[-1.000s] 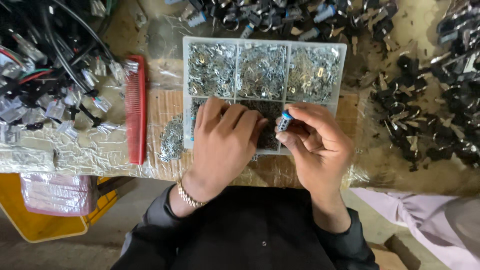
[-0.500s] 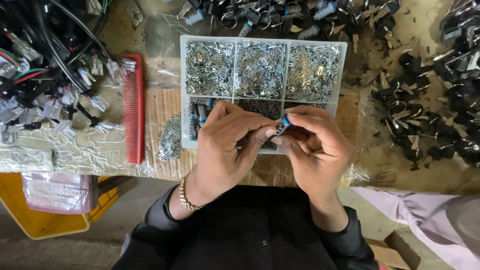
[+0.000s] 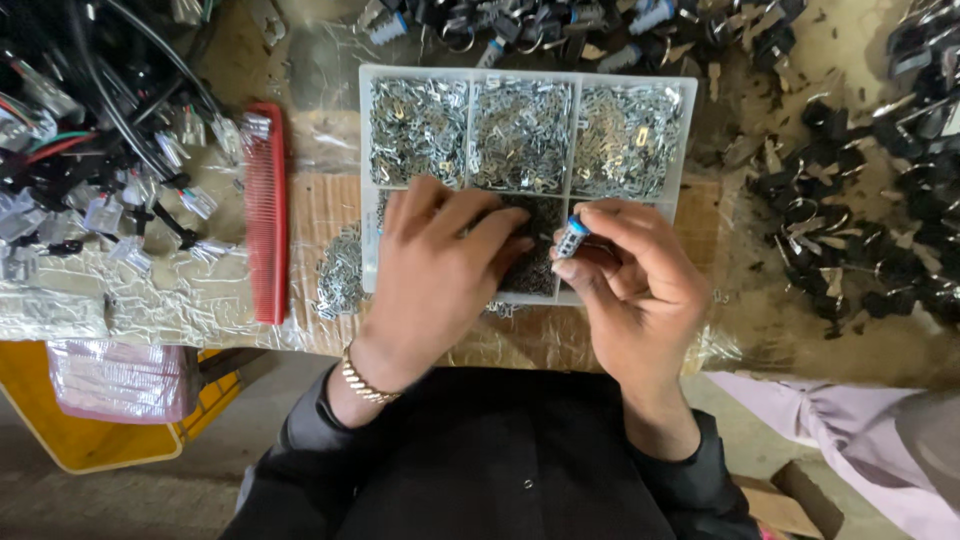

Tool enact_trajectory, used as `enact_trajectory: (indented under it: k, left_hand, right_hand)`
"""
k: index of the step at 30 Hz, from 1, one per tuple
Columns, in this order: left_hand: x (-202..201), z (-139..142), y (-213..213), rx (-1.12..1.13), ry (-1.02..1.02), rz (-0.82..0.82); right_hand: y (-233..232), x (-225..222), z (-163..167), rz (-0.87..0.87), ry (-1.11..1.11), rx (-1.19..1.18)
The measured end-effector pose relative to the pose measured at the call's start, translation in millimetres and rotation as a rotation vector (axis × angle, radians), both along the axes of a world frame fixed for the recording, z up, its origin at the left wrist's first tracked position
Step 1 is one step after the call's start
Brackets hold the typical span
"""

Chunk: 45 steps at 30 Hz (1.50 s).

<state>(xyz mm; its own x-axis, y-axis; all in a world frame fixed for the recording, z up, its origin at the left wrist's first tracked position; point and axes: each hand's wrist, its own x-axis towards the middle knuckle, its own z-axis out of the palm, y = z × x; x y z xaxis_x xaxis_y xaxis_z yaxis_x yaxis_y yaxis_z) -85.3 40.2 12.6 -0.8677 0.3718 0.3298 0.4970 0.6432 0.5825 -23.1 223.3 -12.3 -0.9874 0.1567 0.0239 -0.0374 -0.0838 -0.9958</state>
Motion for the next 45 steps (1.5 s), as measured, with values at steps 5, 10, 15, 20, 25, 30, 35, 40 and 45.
enact_trajectory:
  k: [5, 10, 15, 20, 25, 30, 35, 40, 45]
  left_hand:
    - [5, 2, 0, 0.135, -0.127, 0.005]
    - [12, 7, 2, 0.391, -0.303, 0.009]
    - [19, -2, 10, 0.653, -0.546, 0.132]
    - [25, -10, 8, 0.607, -0.485, 0.107]
    - [19, -4, 3, 0.535, -0.459, 0.047]
    - [6, 4, -1, 0.342, -0.254, -0.001]
    - [6, 4, 6, -0.004, 0.008, 0.004]
    - [16, 3, 10, 0.530, -0.359, 0.060]
    - [22, -13, 19, 0.727, -0.488, 0.139]
  right_hand:
    - [1, -1, 2, 0.026, -0.007, 0.028]
    - [1, 1, 0, 0.032, -0.021, 0.066]
    - [2, 4, -3, 0.031, -0.023, 0.043]
    - [3, 5, -5, 0.023, -0.011, 0.123]
    - [3, 6, -4, 0.039, 0.047, 0.199]
    - [2, 4, -1, 0.048, 0.049, 0.086]
    - [1, 3, 0, 0.007, -0.014, 0.029]
    - [1, 1, 0, 0.030, 0.026, 0.067]
    - [2, 3, -3, 0.031, 0.023, 0.179]
